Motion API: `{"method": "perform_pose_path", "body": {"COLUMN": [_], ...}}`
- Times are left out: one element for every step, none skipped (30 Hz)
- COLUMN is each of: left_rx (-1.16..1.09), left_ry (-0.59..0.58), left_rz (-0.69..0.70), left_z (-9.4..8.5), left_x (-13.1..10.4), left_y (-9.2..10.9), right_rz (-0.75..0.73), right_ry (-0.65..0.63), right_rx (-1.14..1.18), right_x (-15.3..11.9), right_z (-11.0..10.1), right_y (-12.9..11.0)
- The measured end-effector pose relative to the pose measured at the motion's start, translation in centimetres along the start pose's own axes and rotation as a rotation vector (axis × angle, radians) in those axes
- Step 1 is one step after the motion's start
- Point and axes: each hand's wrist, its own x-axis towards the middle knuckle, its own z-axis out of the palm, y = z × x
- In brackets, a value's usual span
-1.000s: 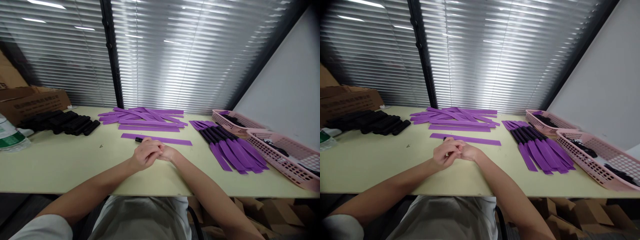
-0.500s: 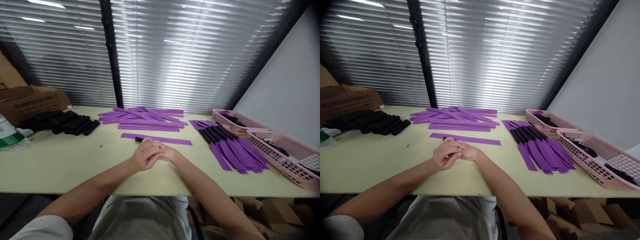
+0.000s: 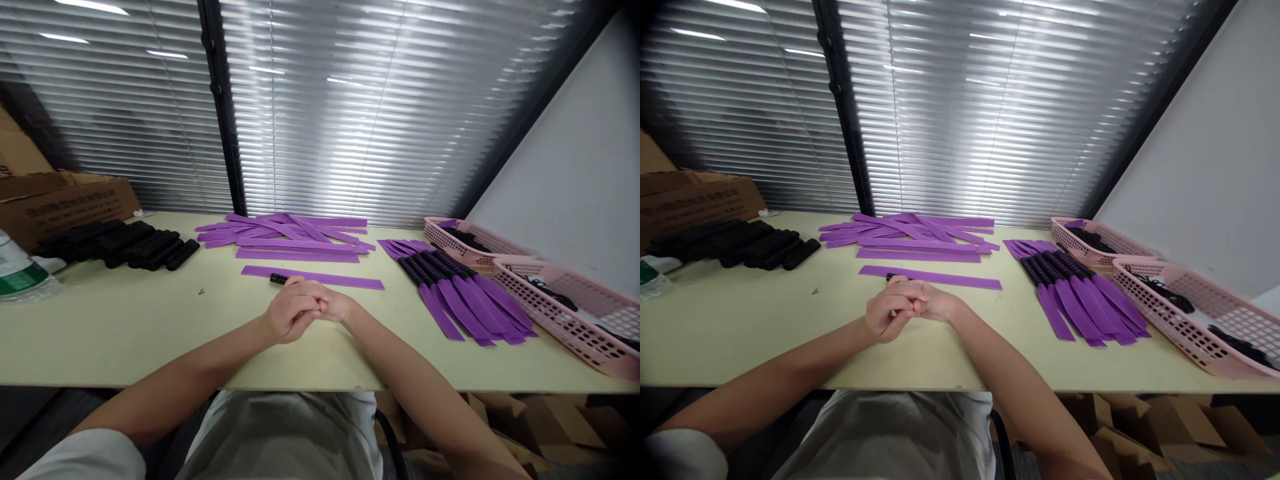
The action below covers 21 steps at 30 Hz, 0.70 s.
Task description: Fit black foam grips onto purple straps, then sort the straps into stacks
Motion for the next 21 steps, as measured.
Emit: {"method": "perform_pose_path", "body": {"left_rx": [-0.020,-0.034,-0.040,-0.039,-0.036,-0.034,-0.032,-0.034,-0.036,-0.036,-0.035,-0.030,-0.022,-0.012,-0.003,0.002,0.004,0.004,0.002,0.000,-0.002], "left_ry": [0.016,0.031,0.042,0.047,0.045,0.038,0.032,0.026,0.022,0.015,0.005,-0.007,-0.021,-0.033,-0.044,-0.050,-0.051,-0.051,-0.051,-0.052,-0.052], "left_rz": [-0.013,-0.026,-0.038,-0.049,-0.056,-0.059,-0.062,-0.063,-0.062,-0.061,-0.058,-0.055,-0.053,-0.050,-0.046,-0.041,-0.036,-0.032,-0.029,-0.027,-0.025], "left_z": [0.03,0.06,0.09,0.11,0.11,0.11,0.09,0.06,0.02,-0.02,-0.06,-0.10,-0.13,-0.16,-0.18,-0.19,-0.21,-0.21,-0.22,-0.22,-0.21], "left_x": [-0.01,-0.02,-0.03,-0.03,-0.02,0.01,0.05,0.09,0.12,0.16,0.19,0.22,0.26,0.30,0.36,0.42,0.49,0.55,0.59,0.62,0.62], "left_y": [0.03,0.06,0.09,0.12,0.14,0.16,0.16,0.16,0.14,0.10,0.06,0.03,0.00,-0.01,-0.01,0.00,0.02,0.04,0.06,0.07,0.06], "right_rz": [-0.013,-0.025,-0.034,-0.036,-0.032,-0.027,-0.024,-0.022,-0.020,-0.020,-0.018,-0.015,-0.010,-0.004,0.001,0.004,0.008,0.010,0.011,0.012,0.010], "right_ry": [-0.030,-0.058,-0.079,-0.092,-0.096,-0.094,-0.092,-0.091,-0.092,-0.089,-0.083,-0.075,-0.068,-0.064,-0.060,-0.055,-0.052,-0.052,-0.056,-0.063,-0.066], "right_rx": [0.021,0.046,0.069,0.088,0.101,0.114,0.126,0.138,0.148,0.156,0.161,0.163,0.164,0.167,0.168,0.167,0.165,0.160,0.156,0.151,0.147], "right_x": [-0.07,-0.12,-0.15,-0.15,-0.13,-0.10,-0.07,-0.05,-0.03,-0.02,-0.02,-0.02,-0.03,-0.05,-0.06,-0.08,-0.09,-0.11,-0.13,-0.15,-0.17], "right_z": [-0.08,-0.18,-0.28,-0.38,-0.47,-0.53,-0.56,-0.57,-0.55,-0.53,-0.52,-0.52,-0.53,-0.57,-0.63,-0.70,-0.78,-0.85,-0.93,-0.99,-1.04], "right_y": [0.01,0.04,0.11,0.17,0.24,0.29,0.33,0.35,0.37,0.39,0.42,0.45,0.50,0.56,0.63,0.70,0.76,0.82,0.87,0.91,0.93]}}
